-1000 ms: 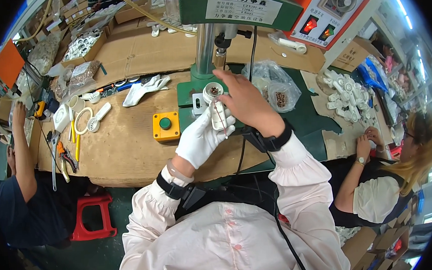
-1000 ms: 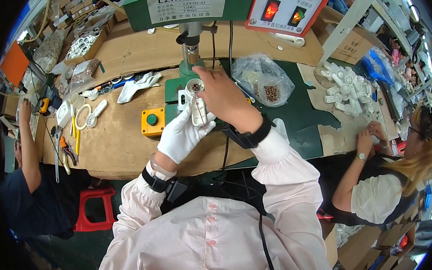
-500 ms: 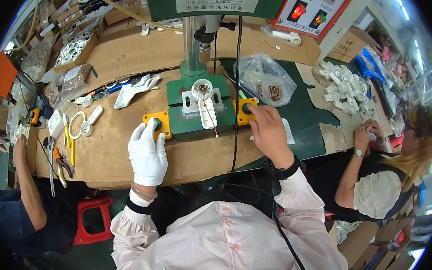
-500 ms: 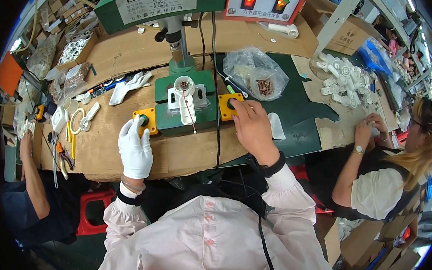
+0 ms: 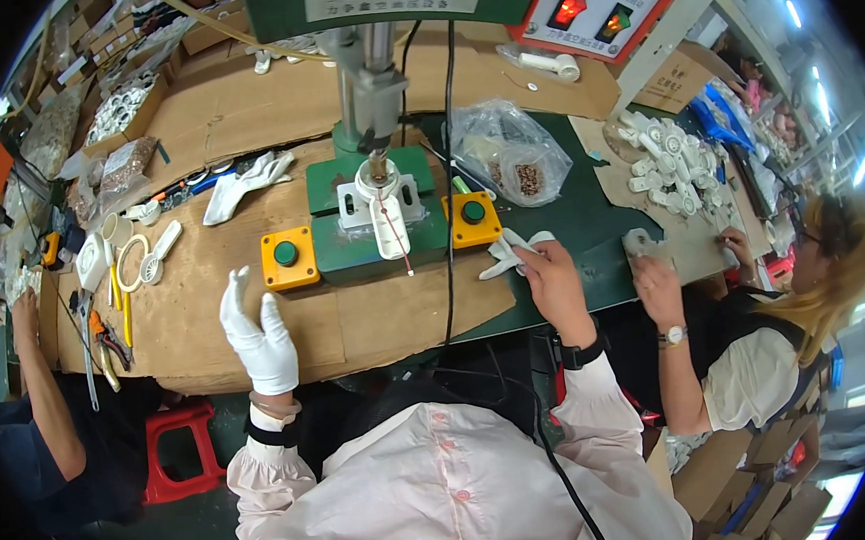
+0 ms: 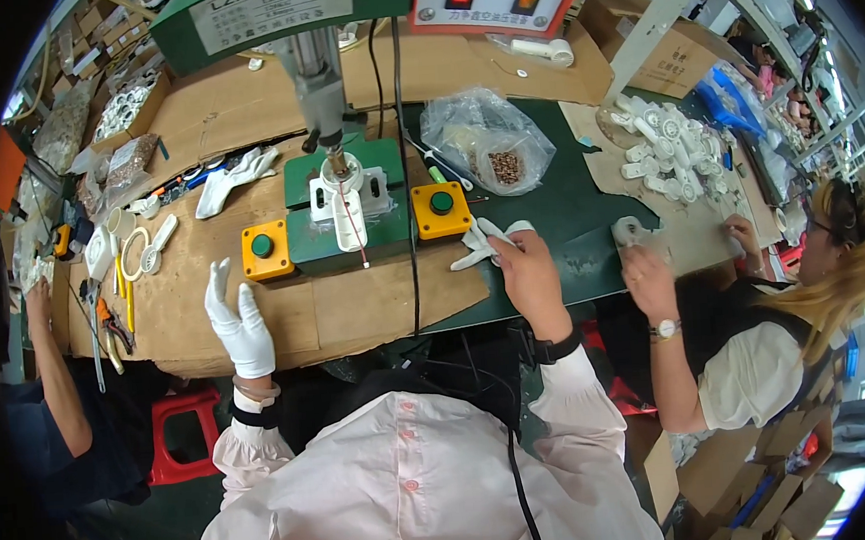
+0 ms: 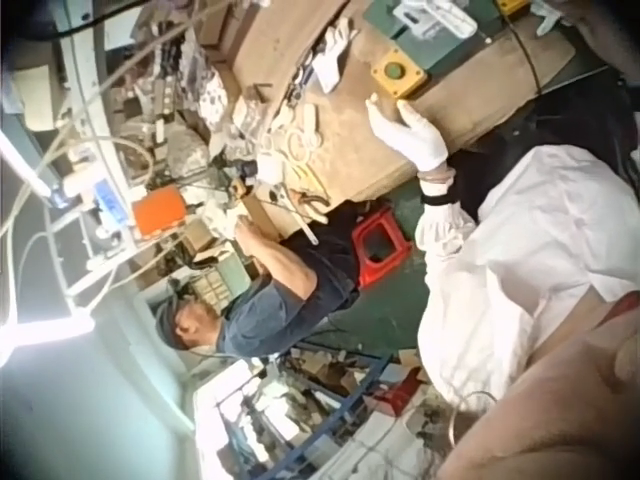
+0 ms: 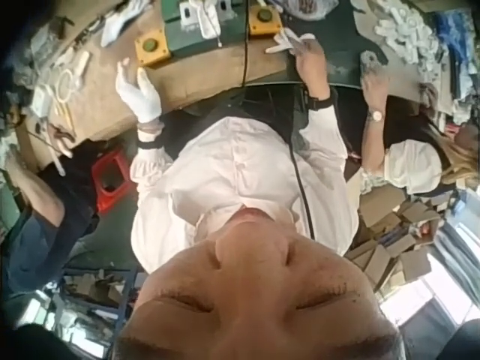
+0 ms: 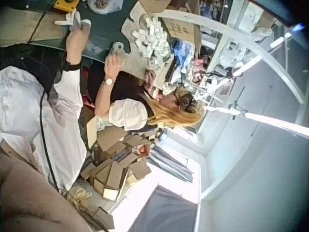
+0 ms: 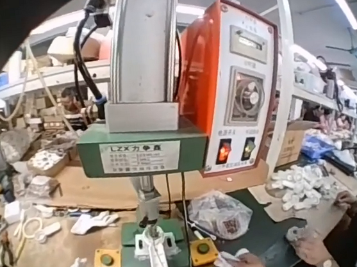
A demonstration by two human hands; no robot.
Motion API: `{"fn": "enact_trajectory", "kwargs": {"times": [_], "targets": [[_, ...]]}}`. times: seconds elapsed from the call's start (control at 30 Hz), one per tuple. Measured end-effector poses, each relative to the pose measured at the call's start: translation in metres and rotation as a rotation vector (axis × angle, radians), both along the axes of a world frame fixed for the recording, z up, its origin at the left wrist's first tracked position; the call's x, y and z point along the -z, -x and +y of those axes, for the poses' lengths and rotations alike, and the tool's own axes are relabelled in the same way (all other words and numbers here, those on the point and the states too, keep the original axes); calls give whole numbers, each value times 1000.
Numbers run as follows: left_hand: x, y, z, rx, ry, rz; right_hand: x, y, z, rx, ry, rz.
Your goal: The person assembles a fan component by hand, inserting a motor and wires into a plastic housing. They then place the assembly into a press machine, activate it by pressing two buttons, and remove the completed part.
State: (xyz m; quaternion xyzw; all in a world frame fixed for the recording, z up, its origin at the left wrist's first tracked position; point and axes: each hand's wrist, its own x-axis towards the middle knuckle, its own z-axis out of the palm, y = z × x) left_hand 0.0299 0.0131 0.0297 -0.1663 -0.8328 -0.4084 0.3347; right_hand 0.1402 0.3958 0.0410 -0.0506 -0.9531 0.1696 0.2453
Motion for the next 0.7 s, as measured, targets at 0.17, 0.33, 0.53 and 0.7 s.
{"fn": "enact_trajectory", "kwargs": {"times": [0.17, 0.33, 0.53, 0.7], "targets": [[12, 2, -4, 23, -261, -176, -9, 10, 12, 20, 162, -173], [15, 4, -4, 48, -300, -218, -49, 44, 38, -18, 178, 17], [16, 8, -4, 65, -336, -233, -20, 119, 77, 5, -236, -44], [13, 5, -4, 77, -370, -291, -23, 129, 72, 93, -354, -251]]}}
